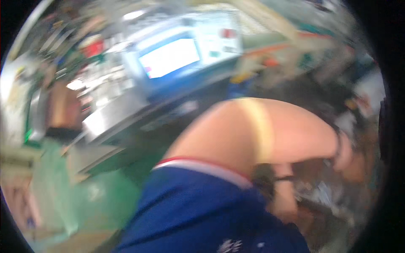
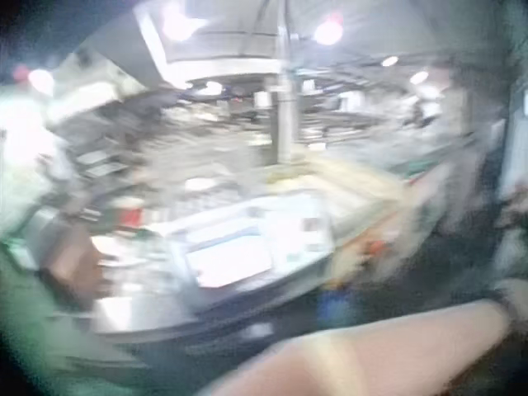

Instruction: Operating an industrial processing machine and inspecting copper sheets on a conveyor.

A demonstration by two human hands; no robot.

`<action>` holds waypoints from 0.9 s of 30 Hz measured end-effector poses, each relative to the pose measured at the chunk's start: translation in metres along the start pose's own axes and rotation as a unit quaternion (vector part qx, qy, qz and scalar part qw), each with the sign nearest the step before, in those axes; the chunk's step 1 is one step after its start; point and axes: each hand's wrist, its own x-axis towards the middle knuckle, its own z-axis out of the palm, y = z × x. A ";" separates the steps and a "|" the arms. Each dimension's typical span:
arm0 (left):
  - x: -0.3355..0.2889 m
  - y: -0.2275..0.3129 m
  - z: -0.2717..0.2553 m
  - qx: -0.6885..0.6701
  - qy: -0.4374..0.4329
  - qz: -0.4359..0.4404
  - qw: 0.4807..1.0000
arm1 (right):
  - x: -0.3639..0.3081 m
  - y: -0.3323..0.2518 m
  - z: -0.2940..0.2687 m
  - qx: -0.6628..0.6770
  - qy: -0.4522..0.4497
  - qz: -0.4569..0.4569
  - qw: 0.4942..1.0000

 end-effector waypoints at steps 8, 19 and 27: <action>-0.085 -0.027 0.013 -0.209 -0.039 0.012 0.977 | -0.052 0.059 -0.049 0.024 0.156 0.031 0.987; -0.391 -0.038 0.015 -0.173 0.168 -0.230 0.943 | 0.005 0.025 0.085 -0.049 0.108 -0.042 0.992; -0.679 0.017 0.180 -0.342 0.424 -0.564 0.621 | 0.037 -0.020 0.281 -0.250 -0.014 -0.191 0.949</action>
